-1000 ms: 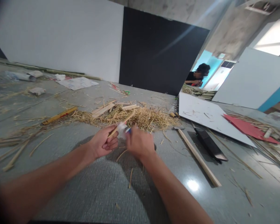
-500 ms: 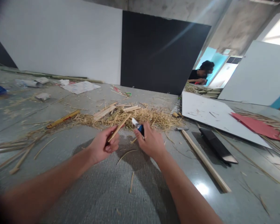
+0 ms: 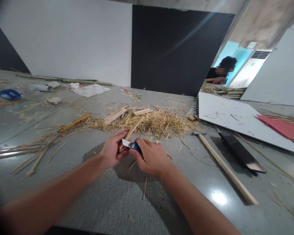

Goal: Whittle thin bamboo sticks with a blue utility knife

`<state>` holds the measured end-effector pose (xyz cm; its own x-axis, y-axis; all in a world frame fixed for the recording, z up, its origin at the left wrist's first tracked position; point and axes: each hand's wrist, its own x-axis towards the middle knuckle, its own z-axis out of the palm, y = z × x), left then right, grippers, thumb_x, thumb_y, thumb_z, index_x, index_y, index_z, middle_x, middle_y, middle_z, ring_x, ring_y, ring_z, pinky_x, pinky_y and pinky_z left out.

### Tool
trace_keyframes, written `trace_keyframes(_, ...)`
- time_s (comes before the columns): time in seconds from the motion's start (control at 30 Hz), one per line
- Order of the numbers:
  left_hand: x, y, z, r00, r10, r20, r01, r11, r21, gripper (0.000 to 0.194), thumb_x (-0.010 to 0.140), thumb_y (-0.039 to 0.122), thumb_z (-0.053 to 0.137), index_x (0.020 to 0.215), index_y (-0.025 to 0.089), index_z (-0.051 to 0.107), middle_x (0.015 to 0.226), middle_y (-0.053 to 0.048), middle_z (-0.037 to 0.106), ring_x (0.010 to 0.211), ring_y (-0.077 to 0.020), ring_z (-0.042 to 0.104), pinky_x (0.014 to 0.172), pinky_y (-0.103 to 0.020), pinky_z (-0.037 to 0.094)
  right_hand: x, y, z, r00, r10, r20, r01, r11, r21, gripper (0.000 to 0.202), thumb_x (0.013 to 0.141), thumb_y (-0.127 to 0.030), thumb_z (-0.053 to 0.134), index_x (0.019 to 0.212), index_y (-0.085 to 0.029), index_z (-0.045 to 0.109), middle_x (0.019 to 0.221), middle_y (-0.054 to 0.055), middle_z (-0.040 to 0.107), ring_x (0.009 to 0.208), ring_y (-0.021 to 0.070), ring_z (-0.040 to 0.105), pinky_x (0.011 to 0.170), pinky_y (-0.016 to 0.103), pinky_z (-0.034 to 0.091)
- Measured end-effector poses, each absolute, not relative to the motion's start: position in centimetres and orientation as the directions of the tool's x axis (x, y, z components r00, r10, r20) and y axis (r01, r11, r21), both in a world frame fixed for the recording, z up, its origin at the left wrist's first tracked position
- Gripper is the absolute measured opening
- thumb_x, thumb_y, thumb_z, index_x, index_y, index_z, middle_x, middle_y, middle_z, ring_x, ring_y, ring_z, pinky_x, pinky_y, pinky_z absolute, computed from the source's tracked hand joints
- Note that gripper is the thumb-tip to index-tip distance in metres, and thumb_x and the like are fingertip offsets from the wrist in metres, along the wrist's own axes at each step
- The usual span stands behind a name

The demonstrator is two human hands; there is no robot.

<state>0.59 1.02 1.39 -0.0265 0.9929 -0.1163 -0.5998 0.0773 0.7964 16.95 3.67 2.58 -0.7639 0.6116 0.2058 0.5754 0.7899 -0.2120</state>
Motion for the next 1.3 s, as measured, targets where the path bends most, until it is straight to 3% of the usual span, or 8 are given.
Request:
trace_keyframes(0.17,0.4,0.9,1.2,-0.001,0.996,-0.09,-0.585,0.073,0.808,0.029,0.081,0.024,0.056,0.109,0.017,0.061,0.045,0.008,0.045,0.026,-0.0043,0.024,0.025,-0.015,0.02,17.1,3.7,2.7,-0.79,0.585,0.181,0.544,0.806,-0.232,0.027,0.098,-0.041,0.032,0.101,-0.018,0.045,0.088,0.008,0.066,0.075,0.0208,0.059,0.062,0.029,0.032)
trace_keyframes(0.53,0.5,0.5,1.4,0.128,0.989,-0.07,-0.645,0.137,0.752,0.029,0.089,0.032,0.051,0.114,0.022,0.06,0.036,0.011,0.03,0.025,-0.0052,0.02,0.028,-0.015,0.024,16.8,3.1,2.8,-0.698,0.684,0.212,0.674,0.728,-0.128,0.032,0.097,-0.046,0.03,0.094,-0.019,0.047,0.08,0.007,0.066,0.067,0.0208,0.059,0.057,0.03,0.025)
trace_keyframes(0.8,0.2,0.5,1.9,0.2,0.977,-0.079,-0.653,0.193,0.733,0.024,0.092,0.027,0.045,0.109,0.022,0.061,0.035,0.01,0.028,0.028,-0.0053,0.013,0.029,-0.015,0.02,16.9,3.3,3.3,-0.62,0.737,0.269,0.75,0.657,-0.073,0.038,0.096,-0.05,0.03,0.093,-0.019,0.05,0.077,0.007,0.066,0.063,0.0216,0.058,0.053,0.031,0.019)
trace_keyframes(0.9,0.1,0.3,2.1,0.196,0.977,-0.087,-0.645,0.196,0.739,0.024,0.091,0.027,0.048,0.111,0.022,0.06,0.038,0.011,0.03,0.029,-0.0045,0.015,0.03,-0.016,0.018,17.8,4.8,3.2,-0.542,0.797,0.264,0.8,0.586,-0.126,0.044,0.096,-0.054,0.026,0.093,-0.02,0.053,0.075,0.007,0.065,0.062,0.0213,0.057,0.053,0.03,0.02)
trace_keyframes(1.07,0.7,-0.6,2.4,0.26,0.958,-0.118,-0.557,0.249,0.792,0.035,0.09,0.029,0.05,0.123,0.021,0.057,0.038,0.011,0.028,0.029,-0.0045,0.017,0.032,-0.017,0.018,22.2,9.9,2.8,-0.181,0.956,0.231,0.911,0.252,-0.327,0.055,0.096,-0.057,0.018,0.083,-0.02,0.056,0.075,0.008,0.063,0.065,0.0209,0.054,0.053,0.029,0.025)
trace_keyframes(1.17,1.1,-0.8,2.2,0.264,0.955,-0.131,-0.555,0.262,0.789,0.037,0.09,0.031,0.049,0.126,0.021,0.056,0.036,0.011,0.024,0.028,-0.005,0.017,0.032,-0.018,0.017,24.1,11.6,2.8,-0.016,0.954,0.3,0.941,0.116,-0.318,0.053,0.096,-0.056,0.021,0.084,-0.019,0.057,0.079,0.011,0.063,0.071,0.0234,0.055,0.055,0.03,0.026)
trace_keyframes(1.3,0.9,0.0,1.8,0.163,0.98,-0.11,-0.6,0.187,0.778,0.031,0.092,0.031,0.048,0.121,0.023,0.056,0.04,0.011,0.029,0.028,-0.0054,0.02,0.032,-0.017,0.018,22.3,9.7,2.9,-0.062,0.926,0.372,0.92,0.198,-0.337,0.047,0.096,-0.055,0.023,0.096,-0.019,0.053,0.076,0.009,0.061,0.066,0.023,0.054,0.053,0.029,0.025)
